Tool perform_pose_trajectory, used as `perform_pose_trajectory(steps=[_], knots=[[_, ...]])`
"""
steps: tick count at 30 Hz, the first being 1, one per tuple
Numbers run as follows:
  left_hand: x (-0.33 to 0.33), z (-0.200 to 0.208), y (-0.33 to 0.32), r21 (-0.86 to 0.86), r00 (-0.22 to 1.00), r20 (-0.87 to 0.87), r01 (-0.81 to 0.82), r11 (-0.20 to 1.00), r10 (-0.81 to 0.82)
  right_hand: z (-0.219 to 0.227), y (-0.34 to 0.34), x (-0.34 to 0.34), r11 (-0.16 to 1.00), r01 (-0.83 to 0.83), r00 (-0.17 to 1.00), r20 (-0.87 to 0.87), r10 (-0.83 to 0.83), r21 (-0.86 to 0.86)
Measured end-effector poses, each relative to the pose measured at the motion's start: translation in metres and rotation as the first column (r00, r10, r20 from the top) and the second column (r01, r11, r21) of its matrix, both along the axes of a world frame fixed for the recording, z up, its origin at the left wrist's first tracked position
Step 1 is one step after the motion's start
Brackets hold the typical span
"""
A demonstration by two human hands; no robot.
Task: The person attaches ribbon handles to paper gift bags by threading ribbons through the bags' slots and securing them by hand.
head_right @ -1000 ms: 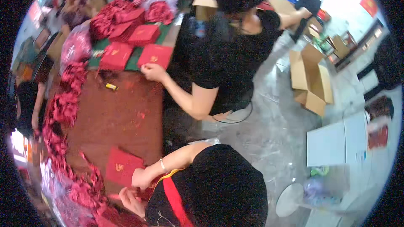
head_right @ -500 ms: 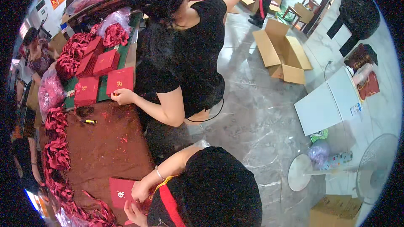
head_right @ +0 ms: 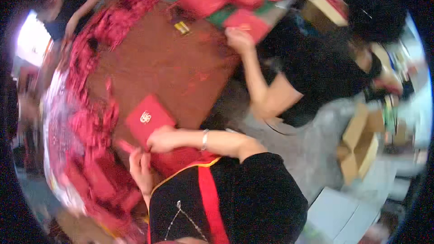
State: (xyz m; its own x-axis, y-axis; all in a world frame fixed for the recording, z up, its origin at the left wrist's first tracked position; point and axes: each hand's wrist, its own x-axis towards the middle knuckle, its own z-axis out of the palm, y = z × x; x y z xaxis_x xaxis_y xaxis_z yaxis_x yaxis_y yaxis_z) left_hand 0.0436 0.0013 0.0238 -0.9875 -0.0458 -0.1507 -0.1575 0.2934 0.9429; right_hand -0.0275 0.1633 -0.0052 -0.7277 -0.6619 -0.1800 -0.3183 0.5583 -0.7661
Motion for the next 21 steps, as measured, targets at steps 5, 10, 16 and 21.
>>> perform_pose_trajectory(steps=[5,10,16,21], knots=[[0.03,-0.026,-0.003,-0.312,0.978,-0.205,-0.091,0.946,0.026,-0.01,-0.001,-0.02,0.981,-0.18,0.983,0.044,0.177,0.072],[0.03,-0.039,0.019,0.061,0.96,0.018,-0.279,0.958,0.279,-0.008,0.015,-0.04,0.986,-0.166,0.95,0.265,0.163,-0.013],[0.012,-0.045,0.015,0.052,0.96,0.042,-0.28,0.959,0.278,-0.004,0.012,-0.053,0.983,-0.179,0.897,0.403,0.182,-0.045],[0.013,-0.045,0.009,-0.1,0.964,-0.048,-0.267,0.959,0.263,-0.004,0.003,-0.042,0.988,-0.137,0.852,0.5,0.155,-0.073]])
